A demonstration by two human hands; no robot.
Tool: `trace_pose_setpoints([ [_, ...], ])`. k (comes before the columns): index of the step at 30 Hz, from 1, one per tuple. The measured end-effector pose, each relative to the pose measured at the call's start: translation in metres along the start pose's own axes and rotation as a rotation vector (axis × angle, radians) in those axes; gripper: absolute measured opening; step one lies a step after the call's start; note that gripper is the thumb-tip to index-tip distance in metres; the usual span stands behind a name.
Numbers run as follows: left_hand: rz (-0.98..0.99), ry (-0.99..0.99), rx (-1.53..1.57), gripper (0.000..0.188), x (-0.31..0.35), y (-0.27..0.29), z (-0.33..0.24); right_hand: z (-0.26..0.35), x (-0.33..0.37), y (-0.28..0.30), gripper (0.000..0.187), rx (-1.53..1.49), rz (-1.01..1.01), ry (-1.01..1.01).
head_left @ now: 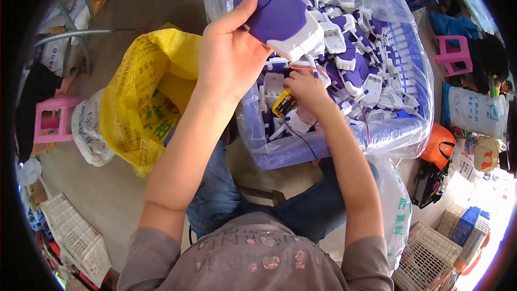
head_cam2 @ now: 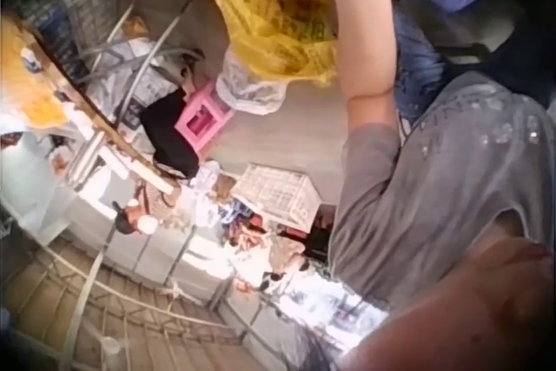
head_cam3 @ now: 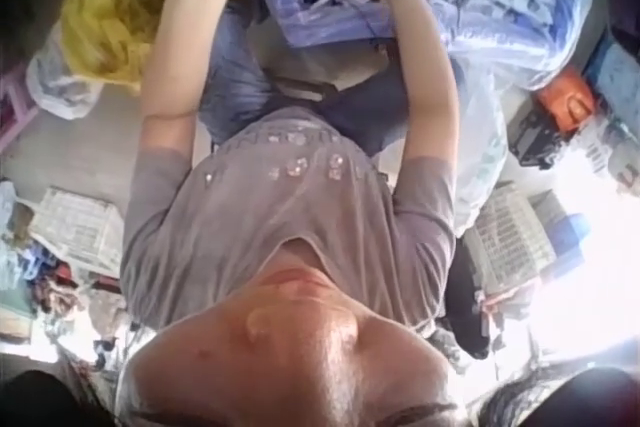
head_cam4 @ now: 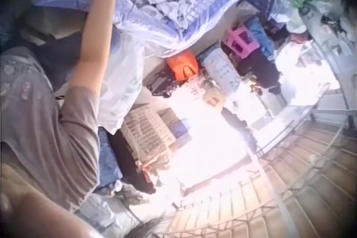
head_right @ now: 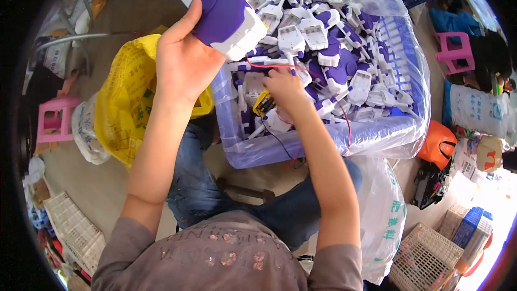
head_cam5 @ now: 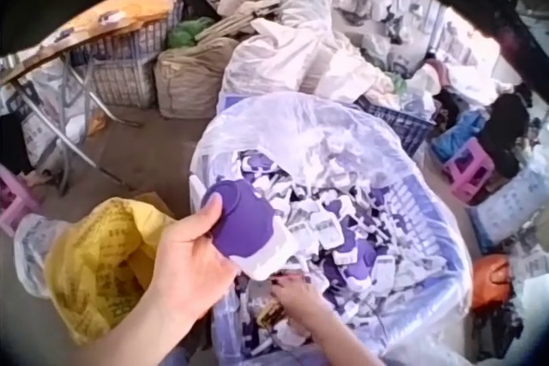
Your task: Testing the electronic functionality of plastic toy gun components using a handheld tester.
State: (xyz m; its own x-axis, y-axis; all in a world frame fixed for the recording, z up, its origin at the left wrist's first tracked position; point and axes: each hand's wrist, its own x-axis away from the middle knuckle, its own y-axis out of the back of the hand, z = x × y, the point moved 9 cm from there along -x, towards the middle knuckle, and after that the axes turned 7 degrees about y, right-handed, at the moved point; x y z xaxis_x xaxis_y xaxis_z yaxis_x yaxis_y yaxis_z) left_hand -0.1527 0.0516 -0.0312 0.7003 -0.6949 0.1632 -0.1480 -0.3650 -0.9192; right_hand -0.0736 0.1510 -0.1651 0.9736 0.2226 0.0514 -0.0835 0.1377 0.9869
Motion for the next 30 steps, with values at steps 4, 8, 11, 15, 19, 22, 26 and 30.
trace_pose_setpoints([
  [4, -0.054, -0.009, -0.047, 0.028, -0.010, 0.012, -0.004, -0.031, -0.016, -0.013, 0.033, -0.196, 0.508, -0.010],
  [8, -0.148, -0.100, -0.223, 0.049, -0.015, 0.014, -0.023, -0.038, -0.030, 0.007, 0.036, -0.421, 0.701, -0.008],
  [11, -0.282, -0.251, -0.393, 0.064, -0.003, 0.002, -0.034, -0.038, -0.019, 0.045, 0.034, -0.666, 0.806, -0.129],
  [15, -0.062, -0.239, -0.604, 0.038, -0.018, -0.004, -0.037, -0.030, 0.008, 0.095, 0.030, -0.915, 0.870, -0.152],
  [19, -0.061, -0.102, -0.963, 0.021, -0.015, -0.008, -0.017, -0.018, 0.033, 0.143, 0.031, -0.991, 0.900, -0.155],
  [22, 0.186, 0.012, -1.253, 0.029, -0.003, -0.024, 0.024, -0.006, 0.044, 0.178, 0.034, -0.999, 0.868, -0.081],
  [26, 0.526, 0.497, -1.173, 0.051, 0.033, -0.027, 0.096, 0.003, 0.058, 0.205, 0.035, -0.987, 0.888, -0.091],
  [30, 0.474, 0.697, -1.106, 0.047, 0.046, -0.020, 0.127, 0.009, 0.065, 0.202, 0.038, -0.848, 0.903, -0.117],
])
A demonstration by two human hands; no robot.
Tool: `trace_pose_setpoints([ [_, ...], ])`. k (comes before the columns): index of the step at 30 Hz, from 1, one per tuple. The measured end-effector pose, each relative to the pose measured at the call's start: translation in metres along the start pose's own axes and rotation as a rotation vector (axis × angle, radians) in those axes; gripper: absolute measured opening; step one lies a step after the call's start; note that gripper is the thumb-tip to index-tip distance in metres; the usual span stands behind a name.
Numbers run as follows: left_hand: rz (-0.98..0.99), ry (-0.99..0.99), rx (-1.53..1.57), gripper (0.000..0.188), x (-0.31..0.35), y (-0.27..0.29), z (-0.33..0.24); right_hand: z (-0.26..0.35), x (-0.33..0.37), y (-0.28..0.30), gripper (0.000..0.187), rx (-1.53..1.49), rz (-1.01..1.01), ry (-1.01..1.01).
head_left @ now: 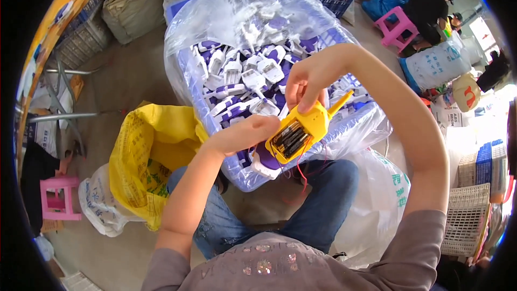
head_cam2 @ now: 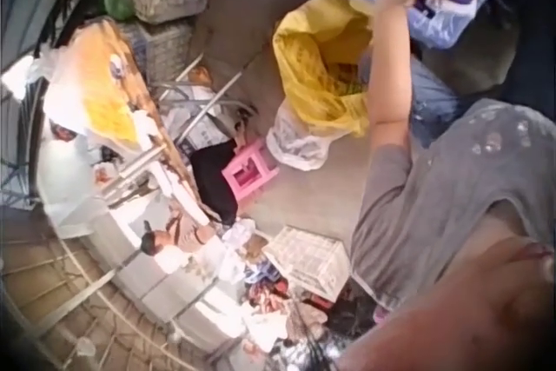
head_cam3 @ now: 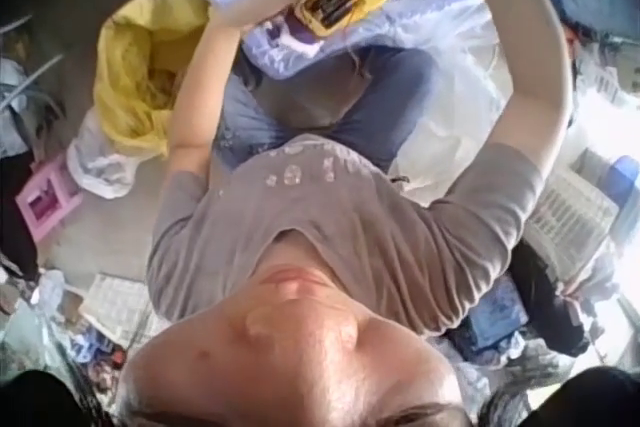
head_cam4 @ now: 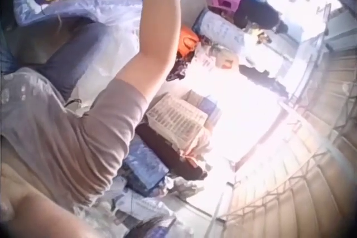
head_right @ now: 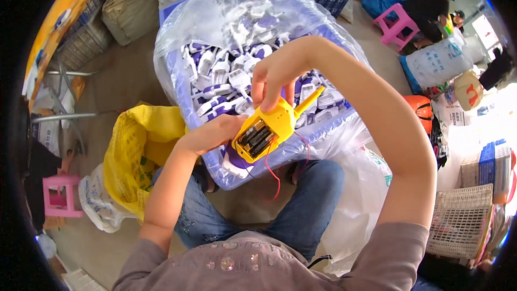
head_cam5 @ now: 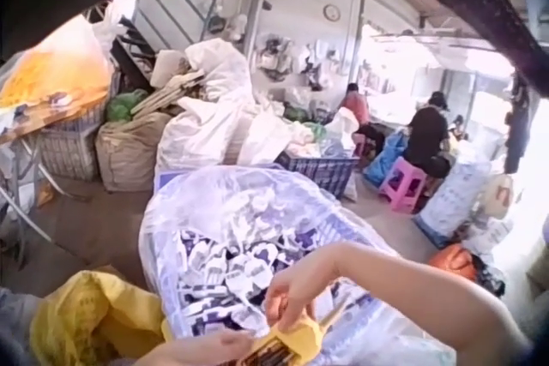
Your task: Testing the electronic functionality of plastic toy gun components using a handheld tester.
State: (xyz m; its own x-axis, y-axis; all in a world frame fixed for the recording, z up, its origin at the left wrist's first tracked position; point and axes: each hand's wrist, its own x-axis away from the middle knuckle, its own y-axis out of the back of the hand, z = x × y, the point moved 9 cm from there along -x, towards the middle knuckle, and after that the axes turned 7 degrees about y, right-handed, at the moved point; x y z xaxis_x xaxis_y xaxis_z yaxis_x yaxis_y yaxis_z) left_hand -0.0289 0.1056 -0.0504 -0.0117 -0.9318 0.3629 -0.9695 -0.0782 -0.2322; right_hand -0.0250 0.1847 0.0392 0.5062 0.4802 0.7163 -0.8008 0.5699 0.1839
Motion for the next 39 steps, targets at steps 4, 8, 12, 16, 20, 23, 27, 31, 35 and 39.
trace_pose_setpoints([
  [4, 0.025, -0.037, 0.034, 0.039, 0.002, -0.010, -0.013, 0.012, 0.004, 0.009, 0.037, 0.136, -0.185, 0.018],
  [8, -0.053, -0.104, 0.160, 0.035, 0.003, -0.001, -0.013, 0.061, 0.068, 0.028, 0.033, 0.666, -1.202, 0.361],
  [12, -0.153, -0.190, 0.222, 0.032, 0.007, 0.007, -0.017, 0.031, 0.112, -0.047, 0.024, 0.362, -1.977, 0.524],
  [16, -0.227, -0.194, 0.213, 0.031, 0.006, 0.008, -0.018, 0.013, 0.070, -0.087, 0.026, 0.320, -1.957, 0.355],
  [20, -0.251, -0.225, 0.173, 0.032, 0.003, 0.002, -0.019, -0.019, 0.046, -0.083, 0.053, -0.108, -1.959, 0.579],
  [23, -0.233, -0.260, 0.134, 0.036, 0.002, 0.000, -0.022, -0.044, 0.030, -0.070, 0.056, -0.818, -1.774, 0.831],
  [27, -0.251, -0.192, 0.166, 0.036, 0.001, 0.002, -0.018, -0.039, 0.031, -0.066, 0.050, -0.561, -1.788, 0.746],
  [31, -0.265, -0.133, 0.165, 0.036, -0.004, 0.008, -0.009, -0.040, 0.027, -0.068, 0.048, -0.503, -1.837, 0.640],
  [35, -0.289, -0.152, 0.155, 0.036, -0.004, 0.010, -0.009, -0.035, 0.029, -0.068, 0.047, -0.387, -1.894, 0.591],
  [39, -0.241, -0.129, 0.163, 0.035, -0.004, 0.006, -0.008, -0.030, 0.029, -0.069, 0.047, -0.395, -1.910, 0.594],
])
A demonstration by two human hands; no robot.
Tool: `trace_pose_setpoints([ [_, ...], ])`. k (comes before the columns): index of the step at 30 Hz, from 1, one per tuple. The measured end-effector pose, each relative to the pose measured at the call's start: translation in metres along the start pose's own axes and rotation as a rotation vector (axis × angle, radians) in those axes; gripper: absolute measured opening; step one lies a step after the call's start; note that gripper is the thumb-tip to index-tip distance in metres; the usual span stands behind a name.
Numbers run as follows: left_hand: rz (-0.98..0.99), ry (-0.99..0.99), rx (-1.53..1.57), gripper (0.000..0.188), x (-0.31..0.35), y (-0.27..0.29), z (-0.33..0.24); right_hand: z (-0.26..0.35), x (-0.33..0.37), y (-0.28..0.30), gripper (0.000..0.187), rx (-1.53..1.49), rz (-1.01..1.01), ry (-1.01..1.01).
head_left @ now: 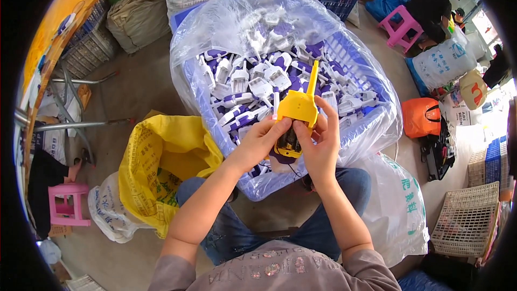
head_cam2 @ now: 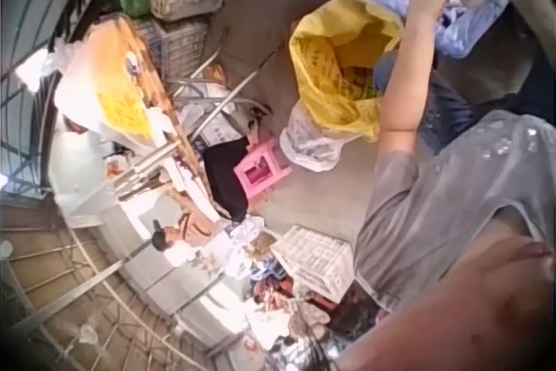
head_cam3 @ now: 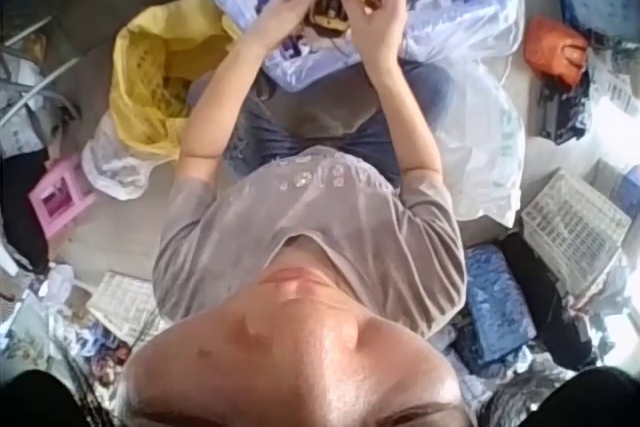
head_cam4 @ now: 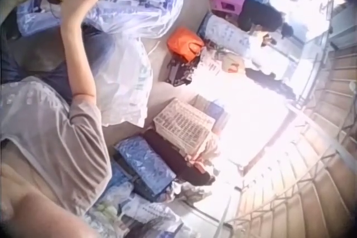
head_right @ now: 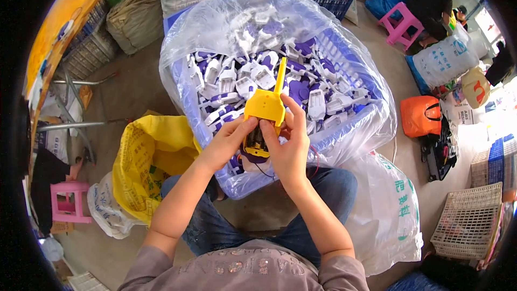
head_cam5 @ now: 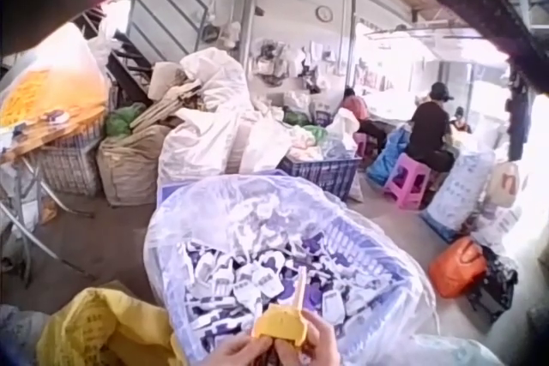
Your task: Testing the electronic functionality of plastic toy gun components using a handheld tester.
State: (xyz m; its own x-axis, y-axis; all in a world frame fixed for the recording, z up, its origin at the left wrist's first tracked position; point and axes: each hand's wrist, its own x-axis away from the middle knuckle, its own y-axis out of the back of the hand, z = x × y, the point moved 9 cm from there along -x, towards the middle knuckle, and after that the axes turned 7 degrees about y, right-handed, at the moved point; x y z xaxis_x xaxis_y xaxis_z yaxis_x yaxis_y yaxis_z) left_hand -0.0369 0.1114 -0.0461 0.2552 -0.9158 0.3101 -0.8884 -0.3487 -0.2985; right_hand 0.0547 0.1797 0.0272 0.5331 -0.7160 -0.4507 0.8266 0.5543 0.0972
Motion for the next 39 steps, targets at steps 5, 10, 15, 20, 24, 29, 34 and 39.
trace_pose_setpoints([
  [5, -0.027, -0.196, -0.067, 0.035, -0.001, 0.000, -0.007, -0.007, 0.002, 0.002, 0.050, -0.103, -0.016, -0.074],
  [10, -0.083, -0.276, -0.260, 0.042, 0.002, 0.001, -0.014, -0.013, -0.002, 0.008, 0.055, -0.167, 0.051, -0.133],
  [15, -0.057, -0.258, -0.267, 0.035, 0.012, 0.007, -0.036, 0.002, -0.020, 0.062, 0.054, -0.196, -0.139, -0.030],
  [20, -0.495, -0.335, 0.288, 0.025, 0.031, 0.092, -0.057, 0.032, -0.008, 0.187, 0.049, 0.089, -0.528, 0.185],
  [24, -0.697, -0.647, 0.547, 0.024, 0.065, 0.154, -0.075, 0.057, 0.017, 0.269, 0.043, -0.051, -0.731, 0.241],
  [29, -0.778, -0.684, 0.568, 0.028, 0.082, 0.153, -0.078, 0.022, 0.002, 0.304, 0.038, -0.064, -0.583, 0.045],
  [34, -0.620, -0.582, 0.555, 0.028, 0.051, 0.132, -0.061, -0.105, -0.029, 0.315, 0.040, -0.231, -0.476, -0.299],
  [39, -0.588, -0.599, 0.436, 0.025, 0.043, 0.112, -0.059, -0.197, -0.075, 0.358, 0.040, -0.136, -0.500, -0.324],
])
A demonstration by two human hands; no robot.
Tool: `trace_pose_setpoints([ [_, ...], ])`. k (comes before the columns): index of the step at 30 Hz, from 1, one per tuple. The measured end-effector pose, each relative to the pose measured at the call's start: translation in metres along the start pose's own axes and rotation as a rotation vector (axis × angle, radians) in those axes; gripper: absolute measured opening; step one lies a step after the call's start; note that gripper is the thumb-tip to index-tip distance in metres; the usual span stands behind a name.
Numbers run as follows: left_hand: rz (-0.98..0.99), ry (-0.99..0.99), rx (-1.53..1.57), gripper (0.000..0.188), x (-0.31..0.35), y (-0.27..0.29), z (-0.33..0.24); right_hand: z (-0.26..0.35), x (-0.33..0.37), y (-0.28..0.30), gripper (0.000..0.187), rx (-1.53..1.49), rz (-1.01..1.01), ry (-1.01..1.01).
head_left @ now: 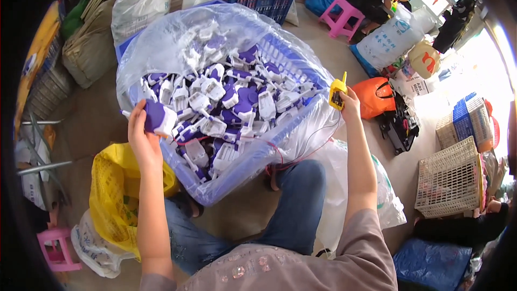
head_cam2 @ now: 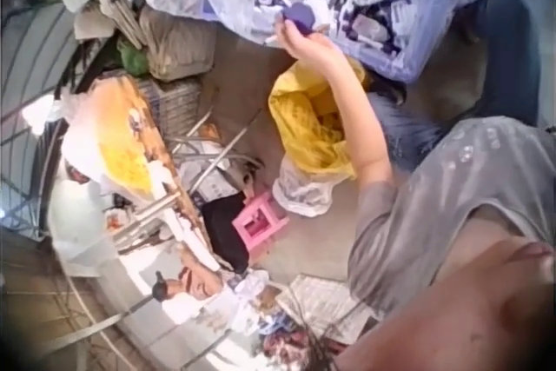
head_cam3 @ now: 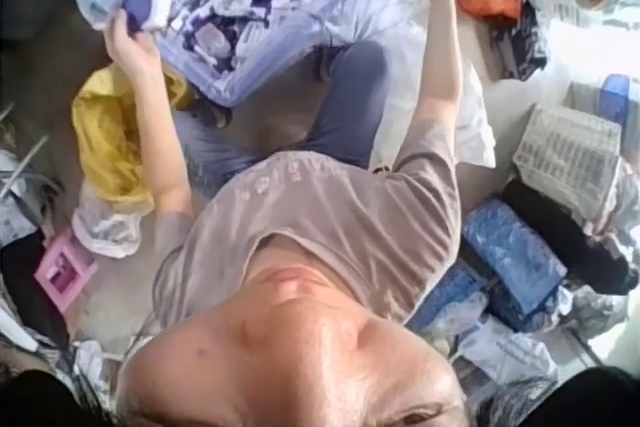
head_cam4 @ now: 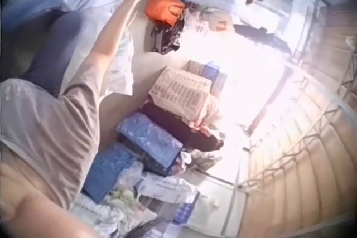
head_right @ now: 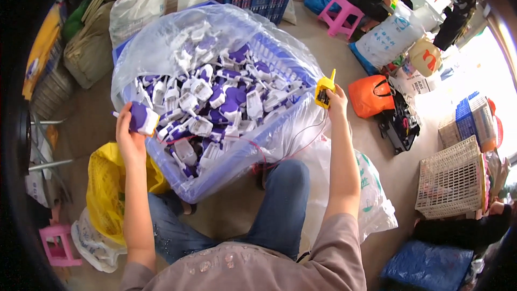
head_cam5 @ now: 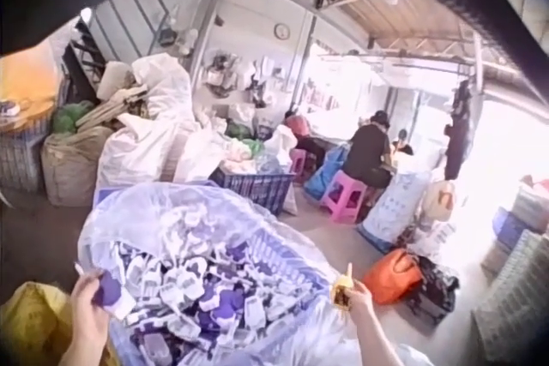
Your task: Testing the electronic functionality of plastic toy gun components using a handheld tester.
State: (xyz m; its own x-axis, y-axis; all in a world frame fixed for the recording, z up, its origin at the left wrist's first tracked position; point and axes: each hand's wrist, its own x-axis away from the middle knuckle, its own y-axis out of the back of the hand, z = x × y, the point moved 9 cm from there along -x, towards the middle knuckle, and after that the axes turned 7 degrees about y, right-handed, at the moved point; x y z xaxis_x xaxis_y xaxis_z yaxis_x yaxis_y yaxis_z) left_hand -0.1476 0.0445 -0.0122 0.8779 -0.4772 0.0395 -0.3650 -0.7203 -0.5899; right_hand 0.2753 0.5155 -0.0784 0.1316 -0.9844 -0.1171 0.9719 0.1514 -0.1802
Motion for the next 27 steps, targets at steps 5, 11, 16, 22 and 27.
trace_pose_setpoints([
  [5, -0.001, 0.002, -0.089, 0.028, -0.004, 0.001, 0.016, -0.027, -0.049, 0.002, 0.050, 0.210, -0.092, 0.090],
  [11, 0.020, 0.090, -0.190, 0.031, -0.010, -0.007, 0.043, -0.048, -0.064, 0.001, 0.044, 0.797, -0.148, 0.171],
  [16, 0.113, 0.155, -0.210, 0.032, -0.010, -0.032, 0.060, -0.062, -0.082, 0.017, 0.051, 0.632, -0.084, 0.167],
  [22, 0.155, 0.180, -0.221, 0.031, -0.001, -0.046, 0.056, -0.051, -0.052, 0.009, 0.056, 0.515, -0.104, -0.070],
  [27, 0.199, 0.209, -0.183, 0.031, 0.003, -0.053, 0.058, -0.013, -0.043, 0.006, 0.057, 0.929, -0.189, 0.261],
])
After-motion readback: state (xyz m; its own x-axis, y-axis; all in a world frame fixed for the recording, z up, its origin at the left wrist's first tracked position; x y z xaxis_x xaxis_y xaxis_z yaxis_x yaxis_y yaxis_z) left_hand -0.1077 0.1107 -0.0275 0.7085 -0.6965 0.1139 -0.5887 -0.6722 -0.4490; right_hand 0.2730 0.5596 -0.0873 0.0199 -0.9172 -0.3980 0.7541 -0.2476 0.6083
